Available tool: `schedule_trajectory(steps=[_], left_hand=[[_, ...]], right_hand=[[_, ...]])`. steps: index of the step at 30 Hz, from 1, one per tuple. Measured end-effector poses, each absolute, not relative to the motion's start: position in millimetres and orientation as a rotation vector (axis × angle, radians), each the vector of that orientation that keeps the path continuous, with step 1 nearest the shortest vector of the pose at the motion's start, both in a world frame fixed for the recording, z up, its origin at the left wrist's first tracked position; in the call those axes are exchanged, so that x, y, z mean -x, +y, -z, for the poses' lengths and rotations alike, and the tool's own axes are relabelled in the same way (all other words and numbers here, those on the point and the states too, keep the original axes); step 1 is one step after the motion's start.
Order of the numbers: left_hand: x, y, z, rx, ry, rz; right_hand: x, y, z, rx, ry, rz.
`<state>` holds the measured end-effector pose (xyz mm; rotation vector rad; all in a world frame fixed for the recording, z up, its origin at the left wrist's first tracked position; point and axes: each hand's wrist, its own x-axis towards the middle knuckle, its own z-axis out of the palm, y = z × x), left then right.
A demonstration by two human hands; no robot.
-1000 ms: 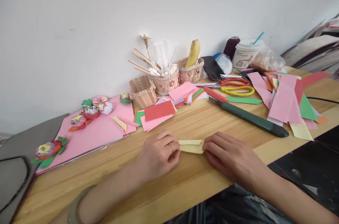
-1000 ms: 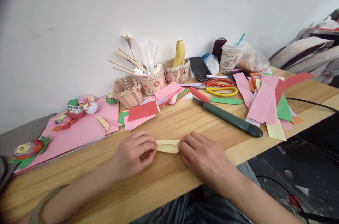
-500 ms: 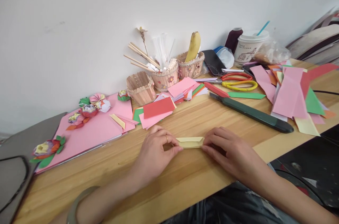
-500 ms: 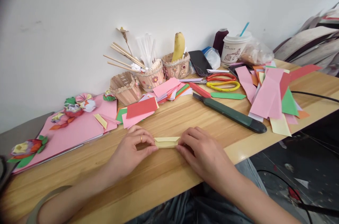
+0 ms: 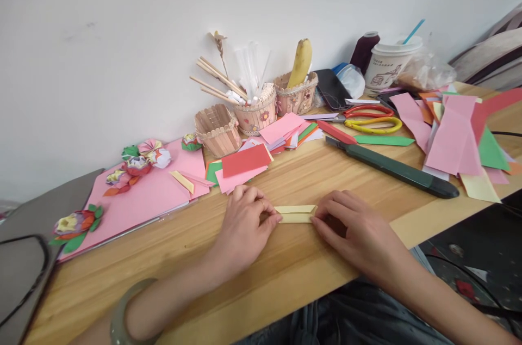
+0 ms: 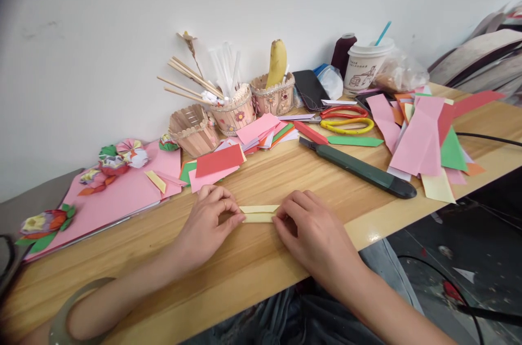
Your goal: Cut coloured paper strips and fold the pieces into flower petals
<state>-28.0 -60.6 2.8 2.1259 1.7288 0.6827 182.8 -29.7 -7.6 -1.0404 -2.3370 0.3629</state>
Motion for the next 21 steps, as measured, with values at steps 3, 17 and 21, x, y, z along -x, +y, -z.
schedule_trajectory(steps=[3,17,21], left_hand=[[28.5,-59.4,-2.5,-2.111,1.722,-0.646],[26.1,-59.1,-0.8,-2.072,1.761,-0.685],[26.1,-58.6,-2.1,-2.039,1.748,-0.644]], right_hand=[[-182.4,-29.1,6.4,1.051,-2.345,-0.382],[-180.1,-24.4,4.9,1.093,-2.352,-0.428],[-182.1,-21.1,5.1,1.094,-2.338,-0.534]])
